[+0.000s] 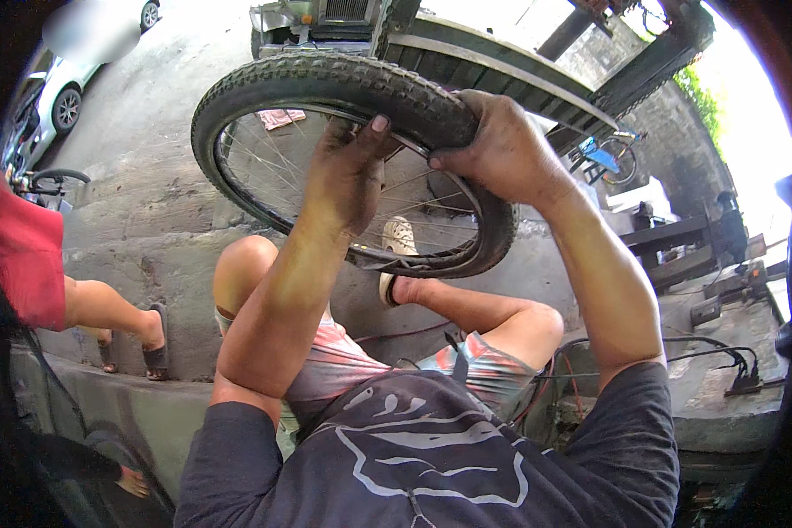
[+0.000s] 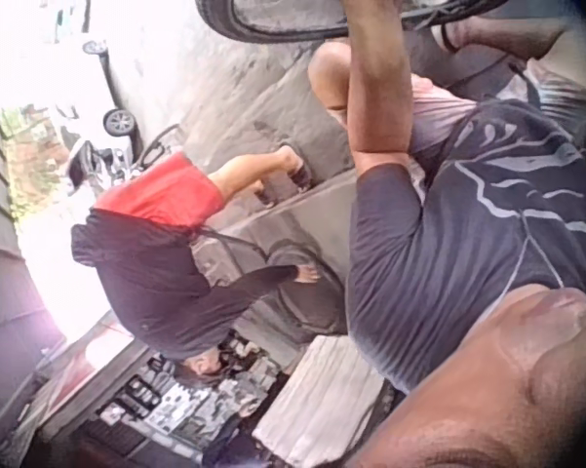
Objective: The person removes the old tire from a bicycle wheel, inspects the rim, and installs a new tire onto the wheel. They work by hand, pressing the tire bead into the rim and rotating the wheel to seat the tire evenly.
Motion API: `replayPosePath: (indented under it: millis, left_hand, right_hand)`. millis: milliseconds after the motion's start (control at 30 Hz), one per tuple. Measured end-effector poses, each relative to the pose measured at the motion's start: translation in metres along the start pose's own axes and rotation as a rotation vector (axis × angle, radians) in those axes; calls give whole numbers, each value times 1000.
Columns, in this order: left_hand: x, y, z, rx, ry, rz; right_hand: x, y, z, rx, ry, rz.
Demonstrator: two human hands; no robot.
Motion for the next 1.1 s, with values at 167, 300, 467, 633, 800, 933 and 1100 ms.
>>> replayPosePath:
  millis: [167,300,467,633,800,933,1100]
  left_hand:
    - [-1,-15,-4,-89,-48,-126]
    - [-10,-37,3,-102,-18,-178]
    - [-10,-48,18,-171,-53,-202]
    - [11,-41,59,-154,-106,-201]
    - [0,-59,74,-255,-95,-171]
    - [-9,-74,38,-354,-55,-238]
    - [-10,-52,19,-308,-46,-168]
  right_hand:
    - [-5,10,4,89,-66,3]
    - [-25,12,-1,2,45,-81]
    - [-30,21,-16,26,-60,-23]
    - [-16,20,-66,-41,-10,-72]
    - [-21,30,-75,-74,-97,-128]
    - [-14,34,-55,-93,-91,-260]
    - [3,24,-31,-113,5,-341]
Point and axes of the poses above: each hand's wrist, its own x-axis towards the middle knuckle, its own z-axis out of the palm, y = z × x, the point moved 9 cm from there along x, towards the middle knuckle, and after that the axes turned 5 degrees about -z, right-handed, at the moved point
